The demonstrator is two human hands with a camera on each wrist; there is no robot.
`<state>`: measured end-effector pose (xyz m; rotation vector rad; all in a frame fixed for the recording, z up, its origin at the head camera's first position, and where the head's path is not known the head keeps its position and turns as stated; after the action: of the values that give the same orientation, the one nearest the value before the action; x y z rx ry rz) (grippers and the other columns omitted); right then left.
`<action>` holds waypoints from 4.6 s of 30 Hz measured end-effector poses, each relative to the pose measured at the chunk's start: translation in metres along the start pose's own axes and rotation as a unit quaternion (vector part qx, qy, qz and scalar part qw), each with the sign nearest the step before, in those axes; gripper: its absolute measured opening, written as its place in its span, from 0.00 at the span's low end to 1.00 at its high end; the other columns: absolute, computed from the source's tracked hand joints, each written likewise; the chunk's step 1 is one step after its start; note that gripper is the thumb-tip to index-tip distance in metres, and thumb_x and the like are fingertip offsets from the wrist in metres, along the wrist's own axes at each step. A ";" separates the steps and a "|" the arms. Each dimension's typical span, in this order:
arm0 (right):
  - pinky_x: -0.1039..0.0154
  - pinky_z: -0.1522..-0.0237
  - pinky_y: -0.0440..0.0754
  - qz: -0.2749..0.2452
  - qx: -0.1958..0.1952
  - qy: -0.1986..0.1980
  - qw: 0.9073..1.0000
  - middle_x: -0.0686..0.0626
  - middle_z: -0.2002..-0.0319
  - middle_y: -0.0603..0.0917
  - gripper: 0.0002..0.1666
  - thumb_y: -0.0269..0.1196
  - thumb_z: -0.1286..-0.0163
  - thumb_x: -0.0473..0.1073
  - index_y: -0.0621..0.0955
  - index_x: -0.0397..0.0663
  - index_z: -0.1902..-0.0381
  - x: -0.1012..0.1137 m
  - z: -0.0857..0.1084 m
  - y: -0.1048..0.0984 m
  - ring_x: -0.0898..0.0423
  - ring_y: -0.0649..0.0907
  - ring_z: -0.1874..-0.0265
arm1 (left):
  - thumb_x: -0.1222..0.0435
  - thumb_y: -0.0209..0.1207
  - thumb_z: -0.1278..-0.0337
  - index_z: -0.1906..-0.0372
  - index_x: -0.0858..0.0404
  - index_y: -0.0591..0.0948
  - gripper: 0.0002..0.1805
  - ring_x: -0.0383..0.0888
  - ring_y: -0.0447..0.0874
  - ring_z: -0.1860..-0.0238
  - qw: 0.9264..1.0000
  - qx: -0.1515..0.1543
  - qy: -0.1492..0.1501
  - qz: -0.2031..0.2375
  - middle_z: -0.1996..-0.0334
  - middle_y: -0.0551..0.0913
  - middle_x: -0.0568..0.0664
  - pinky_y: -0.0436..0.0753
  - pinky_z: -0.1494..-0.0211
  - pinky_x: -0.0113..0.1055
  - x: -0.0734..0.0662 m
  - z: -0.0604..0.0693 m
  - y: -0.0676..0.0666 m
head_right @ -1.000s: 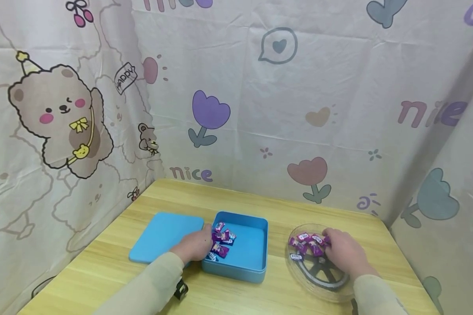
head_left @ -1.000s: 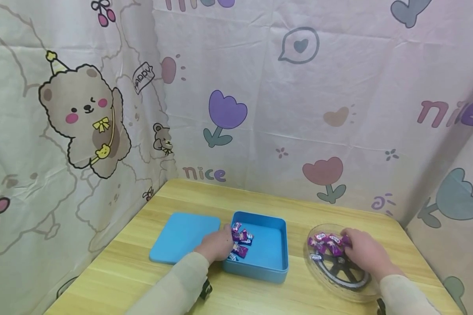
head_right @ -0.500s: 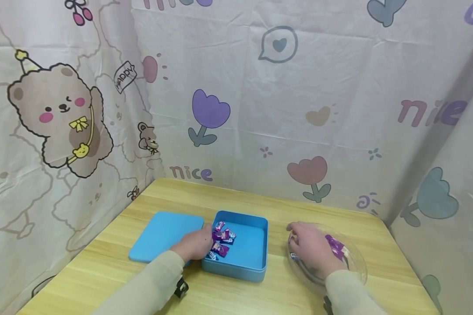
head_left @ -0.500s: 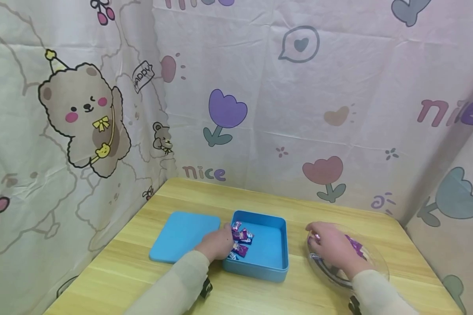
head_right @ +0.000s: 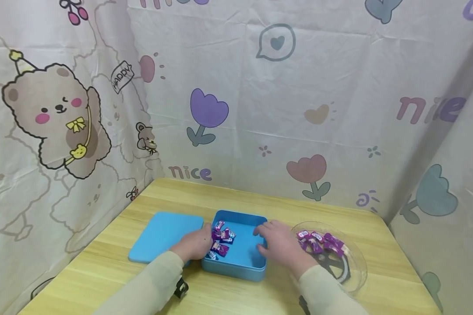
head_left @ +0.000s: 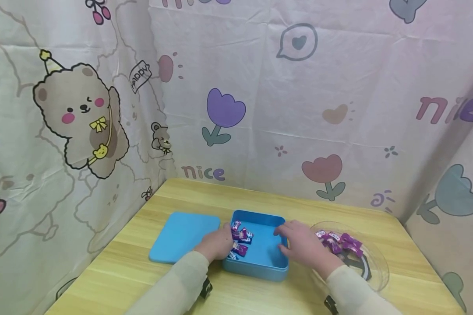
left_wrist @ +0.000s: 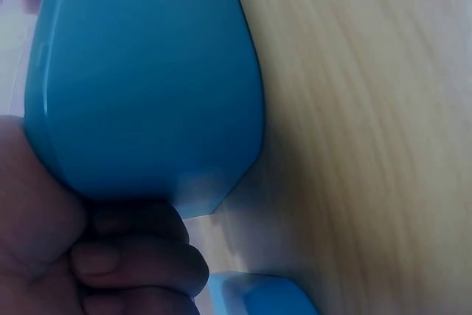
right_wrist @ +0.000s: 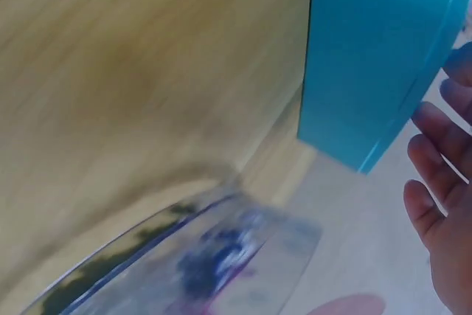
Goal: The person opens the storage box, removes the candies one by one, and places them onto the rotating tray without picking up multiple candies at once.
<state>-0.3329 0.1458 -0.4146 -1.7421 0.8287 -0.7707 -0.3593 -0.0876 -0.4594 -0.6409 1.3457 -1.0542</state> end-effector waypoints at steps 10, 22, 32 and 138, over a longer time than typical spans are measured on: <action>0.52 0.48 0.81 -0.016 0.114 -0.069 0.991 0.57 0.47 0.84 0.28 0.75 0.38 0.49 0.81 0.62 0.40 0.028 -0.018 0.026 0.56 0.80 0.49 | 0.61 0.50 0.24 0.27 0.72 0.60 0.30 0.52 0.76 0.65 1.000 -0.004 0.003 -0.003 0.54 0.81 0.60 0.80 0.58 0.50 -0.001 0.000 -0.002; 0.49 0.42 0.79 -0.005 0.186 -0.043 0.982 0.58 0.43 0.80 0.36 0.76 0.40 0.54 0.77 0.71 0.34 0.046 -0.032 0.051 0.52 0.80 0.43 | 0.62 0.53 0.26 0.28 0.72 0.61 0.30 0.52 0.76 0.66 1.000 -0.004 0.005 -0.003 0.59 0.80 0.57 0.78 0.62 0.48 0.000 0.001 0.000; 0.53 0.42 0.79 -0.050 0.182 -0.049 0.981 0.60 0.44 0.82 0.32 0.75 0.38 0.51 0.79 0.67 0.36 0.059 -0.046 0.059 0.57 0.81 0.45 | 0.62 0.54 0.27 0.29 0.74 0.62 0.30 0.51 0.76 0.67 0.999 -0.009 0.017 -0.031 0.58 0.82 0.58 0.80 0.60 0.48 -0.002 -0.002 0.001; 0.56 0.70 0.75 -0.039 0.145 0.214 0.965 0.56 0.77 0.76 0.10 0.70 0.36 0.45 0.78 0.56 0.72 -0.132 0.097 -0.011 0.57 0.75 0.76 | 0.62 0.47 0.24 0.24 0.71 0.58 0.31 0.53 0.78 0.60 1.000 -0.003 0.001 -0.027 0.39 0.78 0.64 0.81 0.52 0.53 -0.001 -0.002 0.002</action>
<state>-0.3262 0.3070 -0.4466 -1.3707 0.8808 -1.2842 -0.3609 -0.0849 -0.4611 -0.6829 1.3402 -1.0951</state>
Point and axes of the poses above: each hand's wrist, its own z-axis away from the middle knuckle, its own y-axis out of the palm, x = y × z, the point moved 6 cm from there along -z, towards the middle knuckle
